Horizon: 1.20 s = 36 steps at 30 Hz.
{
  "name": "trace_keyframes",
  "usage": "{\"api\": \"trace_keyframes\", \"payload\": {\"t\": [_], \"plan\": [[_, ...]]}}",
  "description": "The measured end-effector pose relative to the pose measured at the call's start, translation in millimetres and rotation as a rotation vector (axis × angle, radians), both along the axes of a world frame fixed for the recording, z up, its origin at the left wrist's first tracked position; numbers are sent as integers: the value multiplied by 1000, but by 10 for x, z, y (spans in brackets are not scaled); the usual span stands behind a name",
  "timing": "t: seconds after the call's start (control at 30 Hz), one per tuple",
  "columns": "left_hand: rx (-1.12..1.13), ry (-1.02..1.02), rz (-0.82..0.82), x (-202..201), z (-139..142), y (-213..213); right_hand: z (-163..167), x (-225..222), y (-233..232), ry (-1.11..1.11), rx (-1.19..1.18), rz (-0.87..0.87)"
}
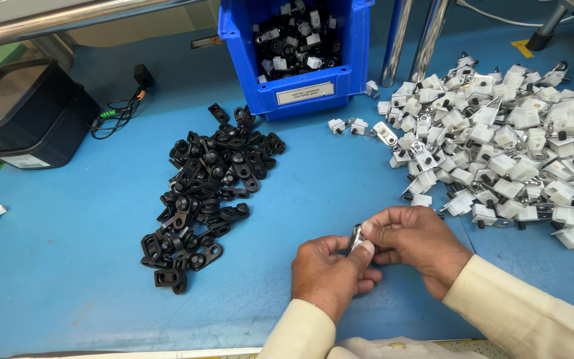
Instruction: The person repeatedly picks a black plastic piece and a white plastic piece from separate piles on a blue workbench, aligns them, and presses them together to form an assembled unit. The assembled units are placed into a blue bin. The process is repeated continuously throughout the clip.
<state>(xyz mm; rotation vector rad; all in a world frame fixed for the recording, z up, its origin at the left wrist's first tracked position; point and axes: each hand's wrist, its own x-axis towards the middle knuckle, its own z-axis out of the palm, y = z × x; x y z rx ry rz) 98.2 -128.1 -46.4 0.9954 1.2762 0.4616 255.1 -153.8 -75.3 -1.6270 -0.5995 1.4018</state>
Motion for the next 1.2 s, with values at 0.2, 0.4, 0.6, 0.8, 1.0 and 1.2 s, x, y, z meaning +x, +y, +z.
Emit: {"api": "trace_keyframes", "payload": {"t": [0.2, 0.4, 0.6, 0.8, 1.0, 1.2], "plan": [[25, 80, 26, -7, -2, -14, -126, -38, 33, -3, -68, -120], [21, 96, 4, -46, 4, 11, -16, 22, 45, 47, -53, 25], [126, 199, -90, -36, 20, -11, 62, 25, 27, -166, 2, 209], [198, 234, -157, -28, 43, -16, -38, -116, 33, -436, 48, 68], [191, 261, -167, -22, 48, -9, -69, -20, 53, -147, 12, -12], [96, 203, -134, -21, 15, 66, -52, 83, -28, -188, 13, 194]]}}
